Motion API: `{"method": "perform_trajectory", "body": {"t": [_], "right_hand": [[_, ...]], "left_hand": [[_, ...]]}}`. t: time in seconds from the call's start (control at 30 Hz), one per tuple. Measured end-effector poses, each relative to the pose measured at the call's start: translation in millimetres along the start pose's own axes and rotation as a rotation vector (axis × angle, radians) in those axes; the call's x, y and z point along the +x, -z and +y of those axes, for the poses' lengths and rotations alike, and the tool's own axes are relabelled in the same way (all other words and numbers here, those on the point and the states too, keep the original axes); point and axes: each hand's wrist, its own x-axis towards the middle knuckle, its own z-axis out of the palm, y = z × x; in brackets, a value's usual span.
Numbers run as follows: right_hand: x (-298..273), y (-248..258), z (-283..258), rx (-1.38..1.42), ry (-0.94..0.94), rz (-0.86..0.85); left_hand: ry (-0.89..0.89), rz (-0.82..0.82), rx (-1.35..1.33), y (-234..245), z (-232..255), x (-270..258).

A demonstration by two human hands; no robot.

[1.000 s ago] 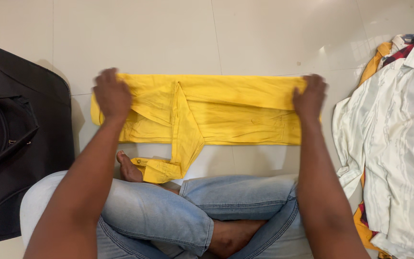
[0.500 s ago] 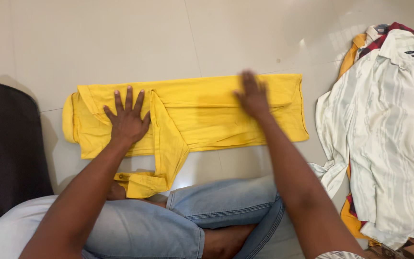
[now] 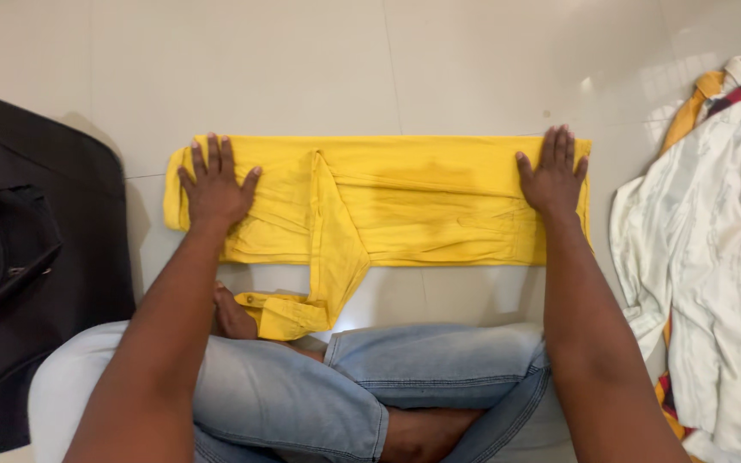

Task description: The person flattens and neatly folds a yellow shirt by hand on the floor, then places the folded shirt inside a black backpack.

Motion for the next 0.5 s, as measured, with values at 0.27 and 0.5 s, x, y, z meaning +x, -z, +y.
{"method": "perform_trajectory", "body": {"t": [0.27, 0.5], "right_hand": [[-2.3, -8.9, -13.8, -0.12, 0.141, 0.143], [-59.6, -0.3, -71.4, -0.054, 0.287, -0.154]], "left_hand": [[0.037, -0.04, 0.049, 1.9, 5.0, 7.0], [0.043, -0.083, 0.032, -8.3, -6.6, 4.2]]}}
